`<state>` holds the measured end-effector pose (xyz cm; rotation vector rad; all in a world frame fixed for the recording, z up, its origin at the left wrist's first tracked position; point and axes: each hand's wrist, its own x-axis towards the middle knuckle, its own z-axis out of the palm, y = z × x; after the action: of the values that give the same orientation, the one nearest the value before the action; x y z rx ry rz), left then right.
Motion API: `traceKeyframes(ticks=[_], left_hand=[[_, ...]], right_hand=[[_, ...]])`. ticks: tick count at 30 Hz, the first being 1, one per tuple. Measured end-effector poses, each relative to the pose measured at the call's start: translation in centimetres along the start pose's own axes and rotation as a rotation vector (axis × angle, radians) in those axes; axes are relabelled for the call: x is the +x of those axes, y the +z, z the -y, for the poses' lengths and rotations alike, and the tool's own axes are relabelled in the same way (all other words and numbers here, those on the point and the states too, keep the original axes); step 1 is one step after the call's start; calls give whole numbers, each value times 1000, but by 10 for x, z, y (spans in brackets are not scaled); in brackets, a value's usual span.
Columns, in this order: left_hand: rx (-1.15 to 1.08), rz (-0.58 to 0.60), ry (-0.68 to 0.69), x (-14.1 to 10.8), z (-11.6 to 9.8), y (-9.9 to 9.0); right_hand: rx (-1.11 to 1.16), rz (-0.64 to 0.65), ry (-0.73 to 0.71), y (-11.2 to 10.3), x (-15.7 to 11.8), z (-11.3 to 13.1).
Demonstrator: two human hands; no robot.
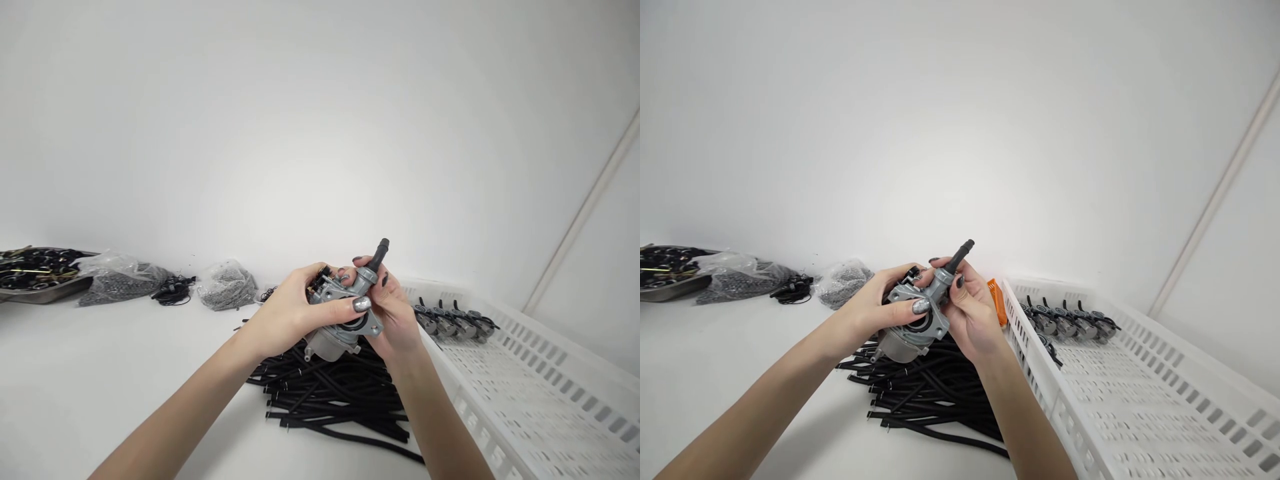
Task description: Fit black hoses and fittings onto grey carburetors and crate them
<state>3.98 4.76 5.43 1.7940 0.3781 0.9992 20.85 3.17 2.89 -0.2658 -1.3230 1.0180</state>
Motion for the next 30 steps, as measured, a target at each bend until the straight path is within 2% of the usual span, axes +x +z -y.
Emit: traceKeyframes(ticks=[21, 30], left_hand=[[-30, 20, -26, 1, 2, 0], [-19, 20, -28, 1, 3, -2]], right_hand=[[35, -11, 28, 5, 1, 2], [-31, -26, 22, 4, 0, 1]])
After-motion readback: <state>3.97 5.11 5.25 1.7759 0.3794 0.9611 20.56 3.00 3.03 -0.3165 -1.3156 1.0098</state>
